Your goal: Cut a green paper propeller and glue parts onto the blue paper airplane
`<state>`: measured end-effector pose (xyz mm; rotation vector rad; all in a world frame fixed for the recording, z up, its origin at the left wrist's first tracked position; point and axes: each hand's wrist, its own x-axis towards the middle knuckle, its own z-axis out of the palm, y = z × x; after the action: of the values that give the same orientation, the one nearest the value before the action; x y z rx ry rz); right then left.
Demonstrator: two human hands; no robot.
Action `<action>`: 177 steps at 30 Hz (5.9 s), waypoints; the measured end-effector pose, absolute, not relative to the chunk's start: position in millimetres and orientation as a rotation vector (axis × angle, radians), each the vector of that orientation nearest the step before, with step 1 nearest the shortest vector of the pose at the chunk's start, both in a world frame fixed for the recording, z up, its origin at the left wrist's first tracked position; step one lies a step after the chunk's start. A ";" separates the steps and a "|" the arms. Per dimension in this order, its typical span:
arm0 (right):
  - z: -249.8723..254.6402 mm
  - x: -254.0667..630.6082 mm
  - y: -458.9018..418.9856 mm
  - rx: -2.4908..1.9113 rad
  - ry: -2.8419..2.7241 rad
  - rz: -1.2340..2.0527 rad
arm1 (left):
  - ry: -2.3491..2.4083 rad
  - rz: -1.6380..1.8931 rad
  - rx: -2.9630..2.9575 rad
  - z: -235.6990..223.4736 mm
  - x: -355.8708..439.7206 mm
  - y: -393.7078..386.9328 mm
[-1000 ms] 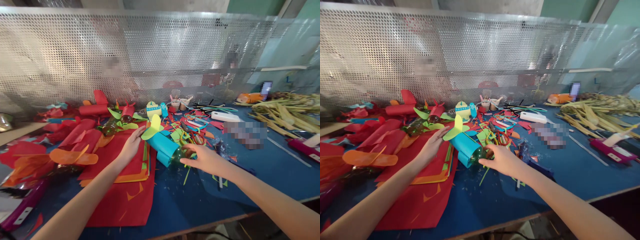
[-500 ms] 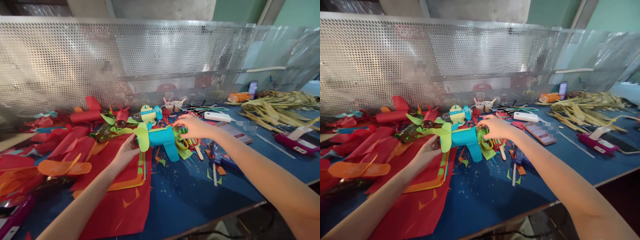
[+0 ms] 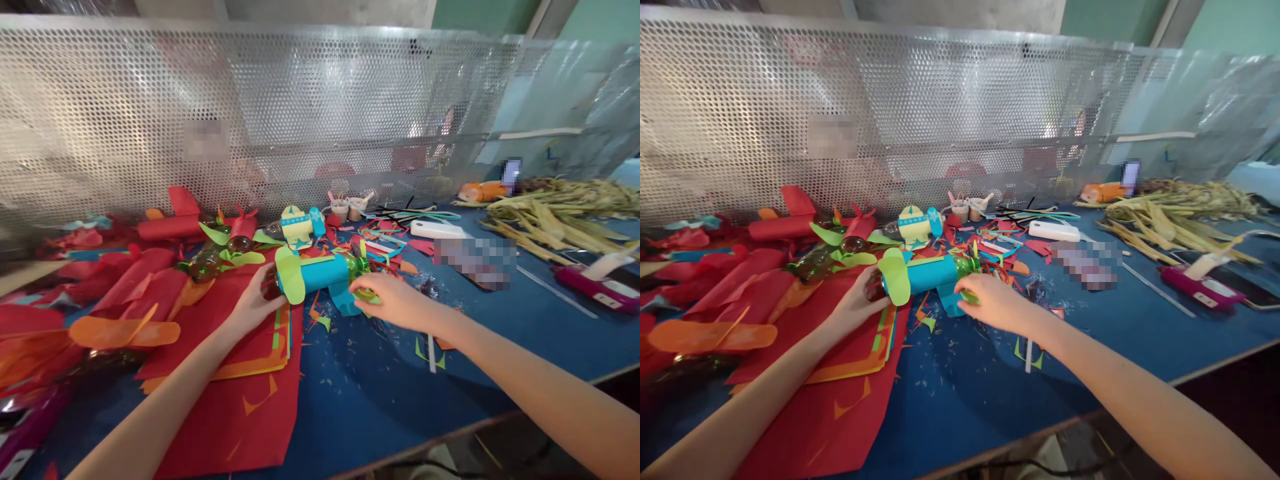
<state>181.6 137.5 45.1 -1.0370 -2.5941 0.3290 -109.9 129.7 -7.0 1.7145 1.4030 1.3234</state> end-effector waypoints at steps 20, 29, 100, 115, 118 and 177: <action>86.6 268.6 170.4 -1.853 -2.316 0.103 | 1.436 1.323 1.719 -2.1 -108.7 126.8; 8.5 313.6 83.1 -1.652 -2.404 0.144 | 1.541 1.286 1.699 -5.5 -103.6 122.6; 34.4 204.6 148.4 -0.447 -1.877 2.059 | 1.333 0.742 2.919 -9.5 -28.0 58.5; 0.0 179.5 128.5 -0.485 -1.332 2.381 | 1.287 0.763 2.770 -5.1 -19.2 61.3; 0.0 179.5 126.2 -0.553 -1.361 2.296 | 1.237 0.745 2.783 -4.7 -17.8 60.6; 25.2 196.2 146.5 -0.630 -1.476 1.495 | 1.397 0.410 3.184 15.6 1.2 100.3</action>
<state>196.2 146.5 25.2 -0.6295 -1.4763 1.4952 1.2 100.3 15.6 3.1844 1.3967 0.4103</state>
